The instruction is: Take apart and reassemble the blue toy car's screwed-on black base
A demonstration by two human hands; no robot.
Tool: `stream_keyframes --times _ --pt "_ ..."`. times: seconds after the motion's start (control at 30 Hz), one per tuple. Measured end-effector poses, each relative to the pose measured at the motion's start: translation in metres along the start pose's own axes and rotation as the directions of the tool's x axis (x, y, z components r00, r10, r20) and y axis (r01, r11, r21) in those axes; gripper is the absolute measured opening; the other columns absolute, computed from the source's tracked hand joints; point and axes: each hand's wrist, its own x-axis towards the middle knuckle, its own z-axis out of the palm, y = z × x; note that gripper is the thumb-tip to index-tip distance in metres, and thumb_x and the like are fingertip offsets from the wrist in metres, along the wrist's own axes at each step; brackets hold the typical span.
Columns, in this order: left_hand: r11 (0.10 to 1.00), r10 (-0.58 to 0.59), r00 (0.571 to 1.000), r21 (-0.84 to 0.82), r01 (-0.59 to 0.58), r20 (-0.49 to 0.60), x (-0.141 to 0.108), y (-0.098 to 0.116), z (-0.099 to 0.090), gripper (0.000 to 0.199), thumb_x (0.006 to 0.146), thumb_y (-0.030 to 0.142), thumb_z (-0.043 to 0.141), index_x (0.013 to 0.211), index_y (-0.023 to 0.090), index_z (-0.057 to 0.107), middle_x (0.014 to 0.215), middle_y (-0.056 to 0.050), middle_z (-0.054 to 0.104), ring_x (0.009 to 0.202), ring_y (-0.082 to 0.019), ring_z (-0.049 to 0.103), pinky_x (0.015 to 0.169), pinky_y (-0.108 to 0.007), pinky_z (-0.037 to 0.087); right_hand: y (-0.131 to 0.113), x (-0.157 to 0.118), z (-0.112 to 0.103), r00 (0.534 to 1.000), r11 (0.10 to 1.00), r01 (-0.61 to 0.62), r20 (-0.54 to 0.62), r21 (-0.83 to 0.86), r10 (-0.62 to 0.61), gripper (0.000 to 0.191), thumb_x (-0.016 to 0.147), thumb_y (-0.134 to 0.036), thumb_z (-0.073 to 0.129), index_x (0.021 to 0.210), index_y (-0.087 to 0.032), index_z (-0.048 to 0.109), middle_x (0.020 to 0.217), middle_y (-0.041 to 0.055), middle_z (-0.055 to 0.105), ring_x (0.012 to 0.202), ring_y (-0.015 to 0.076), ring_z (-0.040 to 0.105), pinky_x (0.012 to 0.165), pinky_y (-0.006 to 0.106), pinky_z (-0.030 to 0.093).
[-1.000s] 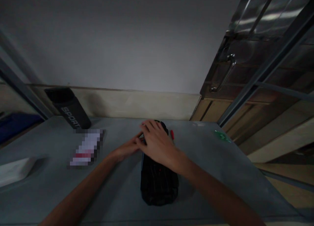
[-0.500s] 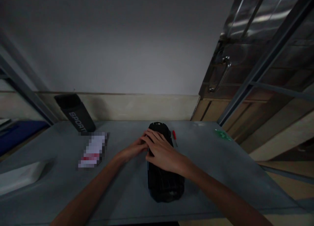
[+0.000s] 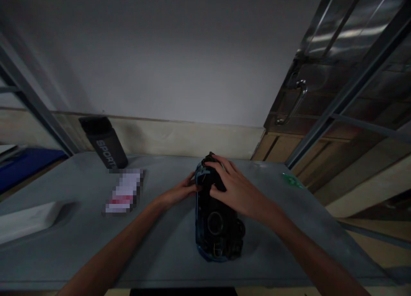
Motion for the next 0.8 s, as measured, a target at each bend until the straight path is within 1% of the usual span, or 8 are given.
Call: stream_keyframes --times 0.17,0.23,0.33,0.4,0.47,0.57,0.7,0.8 --pt "1.0 -0.003 1.0 -0.006 0.003 -0.019 -0.001 0.002 0.002 0.095 0.084 0.037 0.085 0.169 0.033 0.042 0.162 -0.01 0.061 0.15 -0.036 0.055 0.121 -0.046 0.046 0.017 -0.007 -0.011 0.998 0.997 -0.038 -0.043 0.067 0.041 0.063 0.095 -0.031 0.063 0.156 -0.029 0.051 0.159 0.0127 0.054 0.152 0.0329 0.051 0.129 0.056 0.041" --pt "1.0 -0.021 0.999 -0.008 0.021 -0.035 0.0 0.0 0.001 0.098 0.084 0.038 0.086 0.17 0.033 0.04 0.161 -0.01 0.062 0.15 -0.035 0.055 0.121 -0.045 0.046 0.022 -0.011 -0.018 0.995 0.993 -0.073 -0.061 0.091 0.079 0.062 0.095 -0.033 0.062 0.155 -0.029 0.052 0.153 0.0125 0.059 0.145 0.0326 0.057 0.123 0.054 0.047" --pt "0.999 -0.039 0.999 -0.007 0.039 -0.036 0.003 -0.004 -0.002 0.1 0.083 0.04 0.087 0.171 0.034 0.038 0.157 -0.008 0.066 0.15 -0.034 0.056 0.12 -0.041 0.047 0.024 -0.017 -0.03 0.984 0.976 -0.178 -0.003 0.124 0.179 0.063 0.097 -0.04 0.061 0.158 -0.028 0.05 0.125 0.0106 0.074 0.105 0.0285 0.075 0.093 0.043 0.061" --pt "0.999 -0.037 0.999 -0.014 0.037 -0.029 0.004 -0.006 -0.004 0.099 0.084 0.04 0.088 0.17 0.035 0.04 0.155 -0.008 0.068 0.148 -0.033 0.058 0.118 -0.04 0.048 0.023 -0.022 -0.039 0.967 0.957 -0.252 0.08 0.146 0.242 0.066 0.099 -0.044 0.06 0.161 -0.027 0.047 0.097 0.0049 0.076 0.073 0.0229 0.072 0.071 0.036 0.057" --pt "0.999 -0.028 0.999 -0.028 0.027 -0.032 0.004 -0.007 -0.005 0.097 0.085 0.04 0.088 0.169 0.035 0.042 0.154 -0.009 0.069 0.146 -0.034 0.059 0.116 -0.04 0.05 0.023 -0.027 -0.045 0.953 0.942 -0.295 0.123 0.162 0.278 0.067 0.1 -0.046 0.06 0.162 -0.025 0.046 0.079 0.0001 0.073 0.056 0.0196 0.064 0.059 0.032 0.049" --pt "0.999 -0.035 0.999 -0.029 0.034 -0.03 0.003 -0.008 -0.007 0.093 0.085 0.04 0.088 0.167 0.036 0.044 0.152 -0.006 0.07 0.145 -0.034 0.06 0.113 -0.039 0.051 0.029 -0.034 -0.049 0.951 0.943 -0.305 0.09 0.132 0.295 0.064 0.1 -0.043 0.058 0.159 -0.022 0.05 0.074 -0.001 0.071 0.055 0.0194 0.062 0.056 0.031 0.042" --pt "0.999 -0.045 0.998 -0.016 0.045 -0.039 0.002 -0.006 -0.007 0.091 0.083 0.042 0.089 0.165 0.035 0.048 0.149 -0.004 0.072 0.147 -0.032 0.059 0.113 -0.036 0.05 0.05 -0.044 -0.051 0.958 0.957 -0.288 -0.005 0.043 0.288 0.059 0.098 -0.036 0.056 0.155 -0.019 0.055 0.076 0.0015 0.075 0.068 0.0236 0.068 0.063 0.033 0.043" --pt "0.999 -0.047 0.997 -0.016 0.047 -0.053 0.001 -0.001 -0.003 0.092 0.083 0.039 0.088 0.165 0.032 0.047 0.149 -0.007 0.073 0.143 -0.033 0.062 0.115 -0.04 0.05 0.071 -0.054 -0.049 0.948 0.942 -0.317 0.002 0.11 0.319 0.058 0.096 -0.037 0.057 0.152 -0.02 0.058 0.074 0.0013 0.075 0.069 0.0254 0.07 0.066 0.035 0.046"
